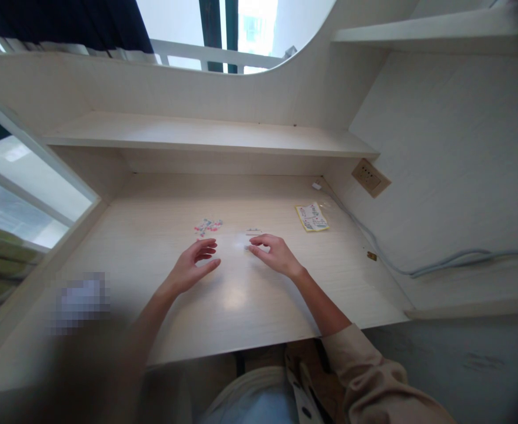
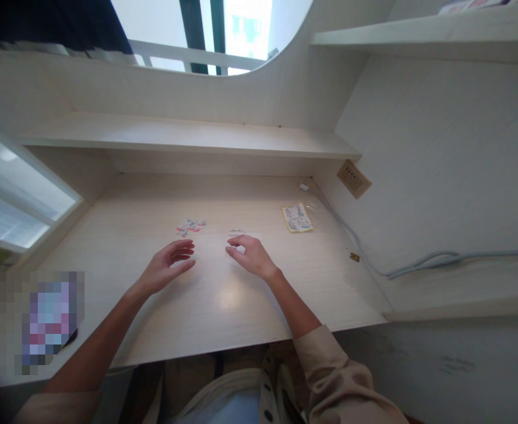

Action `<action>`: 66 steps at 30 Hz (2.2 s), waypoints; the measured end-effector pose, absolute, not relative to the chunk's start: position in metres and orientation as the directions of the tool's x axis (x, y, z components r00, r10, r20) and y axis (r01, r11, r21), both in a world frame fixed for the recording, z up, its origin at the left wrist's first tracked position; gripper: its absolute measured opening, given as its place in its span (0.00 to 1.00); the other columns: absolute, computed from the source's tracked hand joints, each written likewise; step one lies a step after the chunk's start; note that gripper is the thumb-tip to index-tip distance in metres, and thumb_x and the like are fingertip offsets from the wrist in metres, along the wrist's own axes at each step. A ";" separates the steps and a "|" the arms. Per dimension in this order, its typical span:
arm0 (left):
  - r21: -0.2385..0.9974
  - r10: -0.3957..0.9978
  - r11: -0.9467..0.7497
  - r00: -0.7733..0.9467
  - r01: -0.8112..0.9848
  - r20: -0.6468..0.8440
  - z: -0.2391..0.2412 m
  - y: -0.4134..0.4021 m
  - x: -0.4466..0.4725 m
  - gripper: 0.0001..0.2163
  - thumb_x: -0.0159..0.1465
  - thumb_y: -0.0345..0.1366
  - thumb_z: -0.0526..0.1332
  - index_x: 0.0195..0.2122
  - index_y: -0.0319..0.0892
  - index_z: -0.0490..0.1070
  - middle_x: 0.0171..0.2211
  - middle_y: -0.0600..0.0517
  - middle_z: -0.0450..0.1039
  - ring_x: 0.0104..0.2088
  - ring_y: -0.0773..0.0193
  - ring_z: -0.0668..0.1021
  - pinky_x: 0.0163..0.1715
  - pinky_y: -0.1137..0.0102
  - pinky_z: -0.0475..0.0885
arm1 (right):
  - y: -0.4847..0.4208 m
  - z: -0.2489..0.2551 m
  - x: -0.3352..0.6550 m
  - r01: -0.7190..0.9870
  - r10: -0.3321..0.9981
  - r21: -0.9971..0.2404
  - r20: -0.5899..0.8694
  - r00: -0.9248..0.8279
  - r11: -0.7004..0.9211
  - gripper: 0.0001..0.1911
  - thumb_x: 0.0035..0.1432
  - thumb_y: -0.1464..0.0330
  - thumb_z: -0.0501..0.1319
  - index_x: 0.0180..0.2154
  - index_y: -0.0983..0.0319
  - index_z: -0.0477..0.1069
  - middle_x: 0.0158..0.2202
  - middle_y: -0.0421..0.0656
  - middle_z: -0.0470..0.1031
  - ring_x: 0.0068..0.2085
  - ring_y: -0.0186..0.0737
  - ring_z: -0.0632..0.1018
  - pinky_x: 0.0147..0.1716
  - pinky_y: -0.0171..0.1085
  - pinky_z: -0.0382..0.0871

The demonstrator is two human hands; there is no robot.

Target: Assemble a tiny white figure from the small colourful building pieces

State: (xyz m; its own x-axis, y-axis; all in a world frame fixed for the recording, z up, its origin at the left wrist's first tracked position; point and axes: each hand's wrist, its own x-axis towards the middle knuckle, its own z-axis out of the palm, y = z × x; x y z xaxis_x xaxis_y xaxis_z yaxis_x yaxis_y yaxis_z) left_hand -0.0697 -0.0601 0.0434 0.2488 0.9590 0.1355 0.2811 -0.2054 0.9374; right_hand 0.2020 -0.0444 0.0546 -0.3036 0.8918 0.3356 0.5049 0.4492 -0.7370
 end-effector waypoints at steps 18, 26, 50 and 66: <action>0.940 0.960 -0.201 0.246 0.277 0.133 0.044 -0.061 -0.068 0.23 0.56 0.40 0.68 0.52 0.40 0.68 0.48 0.43 0.72 0.46 0.55 0.78 0.50 0.54 0.73 | -0.046 0.054 0.202 0.500 0.888 -0.736 0.346 -0.302 0.457 0.11 0.59 0.63 0.62 0.42 0.60 0.77 0.42 0.46 0.80 0.43 0.40 0.79 0.44 0.38 0.72; 0.940 0.953 -0.200 0.276 0.276 0.121 0.041 -0.058 -0.058 0.24 0.57 0.41 0.67 0.52 0.39 0.67 0.49 0.43 0.72 0.46 0.56 0.77 0.51 0.55 0.73 | -0.052 0.054 0.215 0.518 0.896 -0.732 0.344 -0.281 0.444 0.12 0.59 0.63 0.61 0.42 0.61 0.77 0.41 0.46 0.80 0.43 0.40 0.79 0.45 0.39 0.72; 0.940 0.921 -0.211 0.377 0.270 0.098 0.033 -0.034 -0.022 0.24 0.57 0.42 0.67 0.53 0.40 0.67 0.49 0.42 0.72 0.47 0.55 0.77 0.51 0.53 0.73 | -0.056 0.046 0.249 0.567 0.937 -0.747 0.295 -0.185 0.347 0.11 0.59 0.64 0.61 0.42 0.60 0.77 0.42 0.45 0.80 0.42 0.38 0.79 0.44 0.38 0.72; 0.942 0.920 -0.187 0.386 0.280 0.068 0.021 -0.026 -0.020 0.24 0.57 0.42 0.67 0.53 0.40 0.67 0.50 0.42 0.72 0.47 0.55 0.77 0.52 0.54 0.73 | -0.051 0.034 0.252 0.558 0.948 -0.767 0.254 -0.191 0.318 0.12 0.60 0.64 0.61 0.42 0.61 0.77 0.42 0.46 0.80 0.43 0.39 0.79 0.46 0.38 0.72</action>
